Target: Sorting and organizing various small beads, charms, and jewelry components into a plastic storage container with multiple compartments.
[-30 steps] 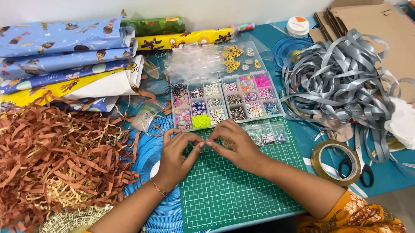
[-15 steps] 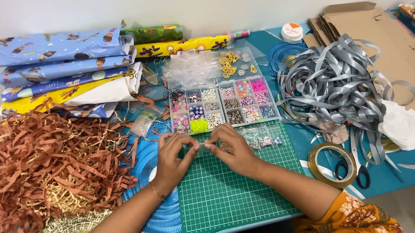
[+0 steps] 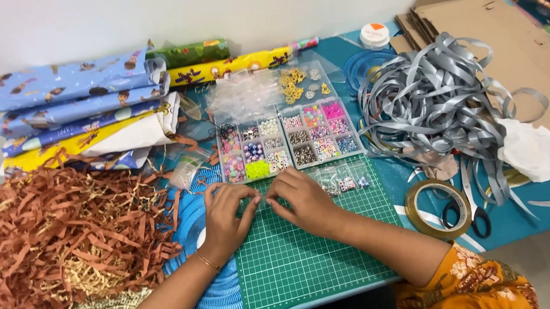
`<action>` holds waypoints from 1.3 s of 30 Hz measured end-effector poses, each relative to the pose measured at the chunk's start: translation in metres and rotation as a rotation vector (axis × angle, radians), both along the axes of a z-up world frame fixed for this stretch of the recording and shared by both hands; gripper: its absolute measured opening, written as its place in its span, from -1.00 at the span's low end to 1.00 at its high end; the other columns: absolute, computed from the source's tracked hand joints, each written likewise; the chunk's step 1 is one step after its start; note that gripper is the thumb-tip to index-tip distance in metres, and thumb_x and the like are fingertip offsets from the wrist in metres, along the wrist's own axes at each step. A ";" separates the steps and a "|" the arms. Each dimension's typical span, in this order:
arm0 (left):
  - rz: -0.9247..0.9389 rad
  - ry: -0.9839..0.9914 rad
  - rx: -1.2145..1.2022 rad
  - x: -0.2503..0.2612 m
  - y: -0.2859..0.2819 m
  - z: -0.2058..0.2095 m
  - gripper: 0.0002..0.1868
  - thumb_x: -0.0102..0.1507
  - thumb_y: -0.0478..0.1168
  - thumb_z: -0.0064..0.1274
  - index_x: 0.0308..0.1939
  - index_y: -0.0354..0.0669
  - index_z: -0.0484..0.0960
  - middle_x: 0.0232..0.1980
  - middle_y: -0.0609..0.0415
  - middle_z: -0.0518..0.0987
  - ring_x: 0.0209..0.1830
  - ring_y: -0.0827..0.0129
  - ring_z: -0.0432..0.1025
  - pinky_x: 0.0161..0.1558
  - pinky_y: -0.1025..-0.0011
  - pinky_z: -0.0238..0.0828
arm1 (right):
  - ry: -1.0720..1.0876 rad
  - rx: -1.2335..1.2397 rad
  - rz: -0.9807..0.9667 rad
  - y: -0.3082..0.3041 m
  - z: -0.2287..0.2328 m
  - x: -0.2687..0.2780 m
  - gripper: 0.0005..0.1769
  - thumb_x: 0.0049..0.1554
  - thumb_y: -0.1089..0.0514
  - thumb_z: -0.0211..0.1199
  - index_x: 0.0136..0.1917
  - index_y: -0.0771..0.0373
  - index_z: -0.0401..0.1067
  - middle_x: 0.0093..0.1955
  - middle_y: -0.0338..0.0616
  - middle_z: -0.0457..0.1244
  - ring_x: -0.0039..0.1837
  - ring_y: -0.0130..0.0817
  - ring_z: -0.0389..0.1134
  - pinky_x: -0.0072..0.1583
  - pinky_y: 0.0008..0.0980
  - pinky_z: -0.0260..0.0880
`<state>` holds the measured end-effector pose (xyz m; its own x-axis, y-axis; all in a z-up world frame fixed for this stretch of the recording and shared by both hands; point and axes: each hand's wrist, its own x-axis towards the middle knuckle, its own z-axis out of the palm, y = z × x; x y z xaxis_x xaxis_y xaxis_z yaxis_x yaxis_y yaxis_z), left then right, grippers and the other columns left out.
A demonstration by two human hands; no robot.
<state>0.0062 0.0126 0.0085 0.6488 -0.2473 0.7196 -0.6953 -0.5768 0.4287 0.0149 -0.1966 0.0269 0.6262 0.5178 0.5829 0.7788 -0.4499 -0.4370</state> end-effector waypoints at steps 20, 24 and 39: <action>-0.032 -0.013 0.094 -0.001 0.000 -0.006 -0.88 0.33 -0.11 0.13 -0.20 -0.03 0.64 -0.36 0.19 0.50 -0.25 0.26 0.49 0.02 0.17 0.31 | 0.146 0.017 0.071 0.001 -0.002 -0.004 -0.91 0.18 0.27 0.24 -0.12 0.18 0.34 -0.27 -0.26 0.15 -0.08 -0.20 0.28 -0.05 -0.21 0.33; -0.049 -0.002 0.058 0.000 0.001 -0.007 -0.84 0.37 -0.09 0.04 -0.20 -0.04 0.63 -0.37 0.19 0.50 -0.27 0.26 0.49 0.01 0.17 0.31 | 0.192 0.048 0.084 0.000 0.001 -0.005 -0.89 0.19 0.27 0.22 -0.14 0.16 0.32 -0.27 -0.26 0.14 -0.08 -0.20 0.27 -0.05 -0.21 0.33; -0.084 0.011 0.039 -0.002 0.002 -0.013 -0.80 0.38 -0.06 0.06 -0.14 -0.09 0.61 -0.27 0.14 0.52 -0.16 0.21 0.51 0.08 0.09 0.29 | 0.332 0.158 0.107 0.004 -0.001 -0.008 -0.91 0.20 0.25 0.28 -0.13 0.20 0.38 -0.25 -0.20 0.20 -0.07 -0.17 0.30 -0.02 -0.19 0.34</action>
